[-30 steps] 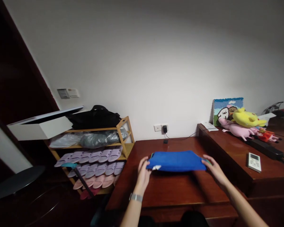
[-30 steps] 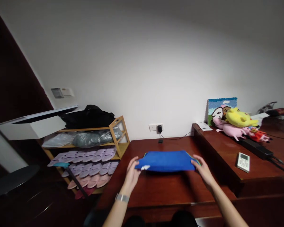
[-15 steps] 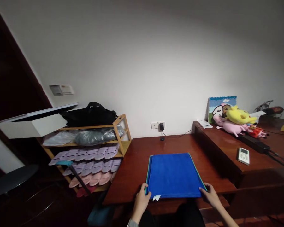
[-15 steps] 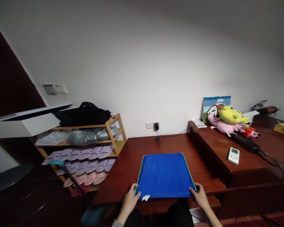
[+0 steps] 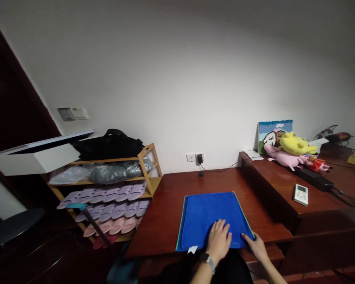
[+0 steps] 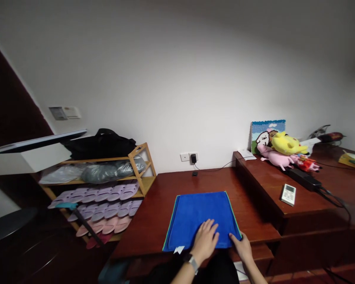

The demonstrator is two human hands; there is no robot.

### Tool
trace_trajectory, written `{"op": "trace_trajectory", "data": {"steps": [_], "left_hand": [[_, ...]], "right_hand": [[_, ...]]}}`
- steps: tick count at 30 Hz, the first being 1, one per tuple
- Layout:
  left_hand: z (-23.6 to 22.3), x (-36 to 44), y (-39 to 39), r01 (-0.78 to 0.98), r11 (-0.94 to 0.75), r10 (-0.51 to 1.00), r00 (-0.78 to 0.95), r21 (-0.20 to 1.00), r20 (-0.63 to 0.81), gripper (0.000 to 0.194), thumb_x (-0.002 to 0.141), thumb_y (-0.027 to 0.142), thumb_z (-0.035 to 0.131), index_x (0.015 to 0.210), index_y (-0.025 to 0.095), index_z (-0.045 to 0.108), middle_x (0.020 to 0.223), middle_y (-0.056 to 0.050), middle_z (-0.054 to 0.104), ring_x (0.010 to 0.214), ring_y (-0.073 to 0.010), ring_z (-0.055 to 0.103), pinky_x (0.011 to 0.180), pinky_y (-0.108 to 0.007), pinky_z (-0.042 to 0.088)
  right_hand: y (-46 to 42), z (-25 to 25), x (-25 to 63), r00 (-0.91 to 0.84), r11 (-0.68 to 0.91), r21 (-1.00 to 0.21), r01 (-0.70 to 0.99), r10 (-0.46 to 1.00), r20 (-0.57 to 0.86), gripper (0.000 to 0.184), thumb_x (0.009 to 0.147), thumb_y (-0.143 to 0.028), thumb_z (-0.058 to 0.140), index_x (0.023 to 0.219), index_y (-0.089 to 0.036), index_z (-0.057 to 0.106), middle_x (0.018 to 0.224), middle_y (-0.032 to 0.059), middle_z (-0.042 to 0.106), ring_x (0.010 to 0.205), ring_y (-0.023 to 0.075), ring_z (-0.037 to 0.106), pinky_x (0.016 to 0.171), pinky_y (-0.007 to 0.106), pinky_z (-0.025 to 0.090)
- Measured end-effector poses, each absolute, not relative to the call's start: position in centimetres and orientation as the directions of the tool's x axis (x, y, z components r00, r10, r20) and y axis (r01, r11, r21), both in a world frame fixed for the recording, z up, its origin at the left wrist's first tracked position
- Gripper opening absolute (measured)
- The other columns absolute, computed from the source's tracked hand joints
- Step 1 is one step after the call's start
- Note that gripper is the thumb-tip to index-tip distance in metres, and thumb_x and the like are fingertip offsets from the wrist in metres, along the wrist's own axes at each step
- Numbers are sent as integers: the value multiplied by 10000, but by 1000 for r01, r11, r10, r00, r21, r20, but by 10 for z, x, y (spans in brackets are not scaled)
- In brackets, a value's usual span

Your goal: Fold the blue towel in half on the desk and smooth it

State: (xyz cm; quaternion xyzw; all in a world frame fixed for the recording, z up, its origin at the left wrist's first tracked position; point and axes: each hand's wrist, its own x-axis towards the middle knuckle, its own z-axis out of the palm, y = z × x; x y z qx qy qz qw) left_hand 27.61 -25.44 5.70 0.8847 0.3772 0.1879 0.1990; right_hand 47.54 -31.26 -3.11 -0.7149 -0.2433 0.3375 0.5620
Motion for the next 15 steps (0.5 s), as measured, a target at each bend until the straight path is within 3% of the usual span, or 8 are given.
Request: {"op": "trace_trajectory", "data": {"steps": [3,7,11,15], "left_hand": [[31,315,-266,563,-654,706,694,506,140,608,1037,494,261,1544,218,449,1647,-112,345,1545,-300,226,1282,-528,113],[15,321,-270,543,-661,699,696,518,163,647,1040,529,210,1593,225,349,1680,-90,253,1568,-266,139,1290,-520,34],[20,316,-262,493,-582,716,687,646,121,593,1046,455,198,1507,238,502,1616,-50,409,1536,-231,266,1288,-498,94],[21,314,-247,270,-206,877,477,941,55,552,1009,472,322,1321,179,670,1406,-107,648,1359,-251,539,1213,-416,332]], "right_hand": [[-313,-34,476,670,-263,-965,-17,713,-207,495,472,-603,777,809,-258,665,677,52,729,745,362,742,572,389,583],[-315,-37,476,691,-265,-962,67,708,-147,510,530,-579,736,930,-265,691,846,60,782,895,368,745,705,411,608],[-314,-31,467,695,-312,-931,190,712,-97,665,664,-604,596,1188,-199,655,1042,109,776,971,342,731,816,418,582],[-312,-11,449,594,-271,-833,483,800,83,619,830,-538,470,1322,-190,610,1215,116,719,1081,299,692,887,389,542]]}}
